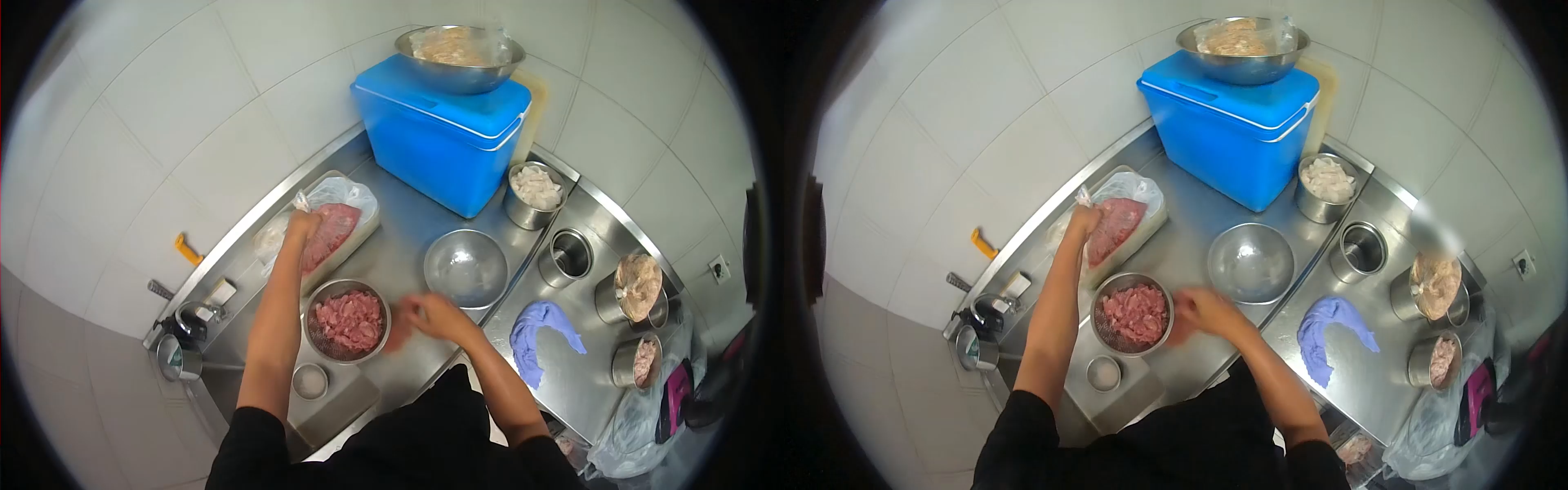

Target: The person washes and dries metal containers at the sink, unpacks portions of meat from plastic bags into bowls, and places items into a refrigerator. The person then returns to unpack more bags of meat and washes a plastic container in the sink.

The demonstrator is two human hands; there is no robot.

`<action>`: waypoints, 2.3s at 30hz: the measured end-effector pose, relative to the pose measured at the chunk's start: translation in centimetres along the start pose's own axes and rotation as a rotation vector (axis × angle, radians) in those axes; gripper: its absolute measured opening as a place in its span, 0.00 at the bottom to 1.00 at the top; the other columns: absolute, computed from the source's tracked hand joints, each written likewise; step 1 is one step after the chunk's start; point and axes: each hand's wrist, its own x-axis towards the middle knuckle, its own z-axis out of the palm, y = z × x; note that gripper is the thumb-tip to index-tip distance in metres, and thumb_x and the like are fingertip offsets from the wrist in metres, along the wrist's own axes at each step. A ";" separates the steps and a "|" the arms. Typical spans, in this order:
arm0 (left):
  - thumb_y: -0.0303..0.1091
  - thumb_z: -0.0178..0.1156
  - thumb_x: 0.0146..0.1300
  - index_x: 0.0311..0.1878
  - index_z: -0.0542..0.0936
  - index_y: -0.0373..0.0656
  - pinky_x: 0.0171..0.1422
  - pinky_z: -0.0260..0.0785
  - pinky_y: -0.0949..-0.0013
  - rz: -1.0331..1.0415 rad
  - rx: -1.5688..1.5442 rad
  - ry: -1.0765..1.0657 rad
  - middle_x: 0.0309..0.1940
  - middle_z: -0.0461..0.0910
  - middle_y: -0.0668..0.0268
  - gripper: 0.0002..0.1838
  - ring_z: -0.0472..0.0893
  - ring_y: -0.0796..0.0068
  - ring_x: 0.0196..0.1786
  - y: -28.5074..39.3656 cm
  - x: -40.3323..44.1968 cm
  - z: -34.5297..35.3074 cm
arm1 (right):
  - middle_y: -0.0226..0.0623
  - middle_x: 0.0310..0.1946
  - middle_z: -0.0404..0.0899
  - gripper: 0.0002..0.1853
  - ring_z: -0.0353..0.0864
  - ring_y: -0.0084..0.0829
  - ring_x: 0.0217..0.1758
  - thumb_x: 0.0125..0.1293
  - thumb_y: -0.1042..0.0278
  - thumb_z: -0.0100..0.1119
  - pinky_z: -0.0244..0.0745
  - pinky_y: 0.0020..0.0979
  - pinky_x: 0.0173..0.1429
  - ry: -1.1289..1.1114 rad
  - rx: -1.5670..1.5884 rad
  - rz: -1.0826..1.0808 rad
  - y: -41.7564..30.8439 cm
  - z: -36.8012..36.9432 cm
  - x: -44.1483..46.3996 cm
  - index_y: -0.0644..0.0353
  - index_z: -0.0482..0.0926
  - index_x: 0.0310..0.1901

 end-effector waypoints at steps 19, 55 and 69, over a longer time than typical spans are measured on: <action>0.48 0.73 0.44 0.27 0.73 0.34 0.29 0.66 0.66 0.108 0.078 0.155 0.18 0.72 0.64 0.25 0.69 0.72 0.23 1.4 -21.0 -8.4 | 0.46 0.33 0.78 0.11 0.76 0.51 0.34 0.50 0.71 0.62 0.73 0.45 0.41 0.356 0.248 -0.165 -6.8 14.0 15.0 0.62 0.74 0.35; 0.51 0.46 0.64 0.61 0.66 0.37 0.64 0.64 0.56 0.029 -1.688 -0.219 0.56 0.71 0.51 0.30 0.73 0.56 0.57 -13.2 -16.6 1.5 | 0.23 0.26 0.72 0.11 0.68 0.18 0.29 0.65 0.74 0.46 0.66 0.22 0.34 -0.199 0.977 0.246 1.9 11.1 14.0 0.64 0.79 0.42; 0.36 0.48 0.63 0.54 0.74 0.36 0.60 0.64 0.64 0.160 -0.331 -0.103 0.51 0.76 0.57 0.19 0.75 0.63 0.54 -8.4 -19.9 -0.7 | 0.42 0.52 0.74 0.16 0.73 0.39 0.56 0.64 0.62 0.51 0.66 0.36 0.60 -0.102 0.360 -0.535 2.6 13.8 13.2 0.59 0.77 0.50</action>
